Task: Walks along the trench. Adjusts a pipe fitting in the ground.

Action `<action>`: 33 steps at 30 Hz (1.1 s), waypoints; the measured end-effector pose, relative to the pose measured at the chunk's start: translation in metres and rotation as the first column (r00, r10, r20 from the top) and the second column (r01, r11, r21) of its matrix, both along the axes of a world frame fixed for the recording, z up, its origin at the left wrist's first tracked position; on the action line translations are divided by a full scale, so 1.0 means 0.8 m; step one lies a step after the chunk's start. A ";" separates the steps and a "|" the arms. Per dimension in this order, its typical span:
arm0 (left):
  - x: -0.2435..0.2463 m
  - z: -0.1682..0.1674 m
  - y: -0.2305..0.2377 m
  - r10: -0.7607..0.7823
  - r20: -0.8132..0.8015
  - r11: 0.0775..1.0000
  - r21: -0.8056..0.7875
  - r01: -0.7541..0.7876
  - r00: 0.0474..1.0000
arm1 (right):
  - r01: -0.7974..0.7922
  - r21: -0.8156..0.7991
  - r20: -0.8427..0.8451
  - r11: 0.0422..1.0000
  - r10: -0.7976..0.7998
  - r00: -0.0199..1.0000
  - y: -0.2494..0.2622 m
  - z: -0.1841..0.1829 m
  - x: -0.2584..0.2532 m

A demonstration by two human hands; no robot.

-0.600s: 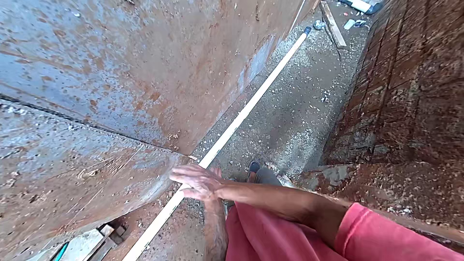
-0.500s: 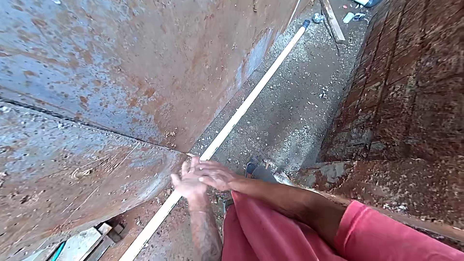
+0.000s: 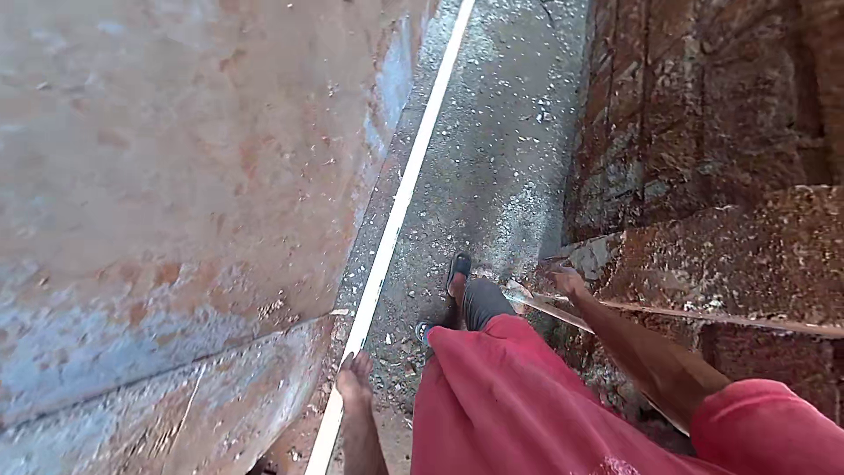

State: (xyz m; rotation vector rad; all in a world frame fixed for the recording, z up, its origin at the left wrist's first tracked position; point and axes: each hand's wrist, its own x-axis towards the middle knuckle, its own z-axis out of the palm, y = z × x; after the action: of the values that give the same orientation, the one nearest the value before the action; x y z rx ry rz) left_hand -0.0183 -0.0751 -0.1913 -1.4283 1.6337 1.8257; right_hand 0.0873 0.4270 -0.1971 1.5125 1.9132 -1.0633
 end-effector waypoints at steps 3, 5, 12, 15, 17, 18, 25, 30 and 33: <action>-0.048 -0.019 0.096 -0.189 0.047 0.980 0.071 0.185 0.981 | 0.337 -0.089 -0.082 0.937 -0.345 0.935 0.017 -0.022 0.020; -0.095 -0.023 0.162 -0.300 -0.003 0.950 0.090 0.299 0.954 | 0.431 -0.134 -0.046 0.892 -0.440 0.897 0.024 -0.031 0.015; -0.283 -0.043 0.325 -0.485 -0.141 0.874 -0.032 0.485 0.863 | 0.421 -0.244 0.043 0.874 -0.424 0.905 0.162 -0.060 -0.088; -0.332 -0.053 0.373 -0.608 0.001 0.789 -0.114 0.604 0.794 | 0.432 -0.207 -0.090 0.878 -0.457 0.885 0.259 -0.024 -0.161; -0.364 -0.058 0.404 -0.662 0.071 0.733 -0.144 0.665 0.746 | 0.376 -0.167 -0.140 0.911 -0.400 0.906 0.326 -0.008 -0.214; -0.371 -0.059 0.418 -0.657 0.084 0.734 -0.153 0.661 0.749 | 0.326 -0.144 -0.133 0.934 -0.345 0.929 0.354 -0.006 -0.234; -0.405 -0.073 0.545 -0.688 0.143 0.709 -0.076 0.701 0.711 | 0.218 -0.191 -0.228 0.957 -0.259 0.939 0.472 0.018 -0.443; -0.446 -0.113 0.626 -0.640 0.234 0.745 -0.044 0.665 0.732 | 0.130 -0.310 -0.308 0.942 -0.229 0.923 0.551 0.014 -0.615; -0.495 -0.138 0.678 -0.605 0.294 0.764 -0.046 0.643 0.740 | 0.192 -0.330 -0.332 0.924 -0.304 0.893 0.632 0.013 -0.716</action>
State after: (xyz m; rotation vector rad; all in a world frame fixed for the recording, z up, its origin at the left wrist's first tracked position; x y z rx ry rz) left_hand -0.4147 0.4669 -0.3013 -0.9303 1.8324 1.0998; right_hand -0.4854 0.9328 -0.1865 1.4913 1.7181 -1.7829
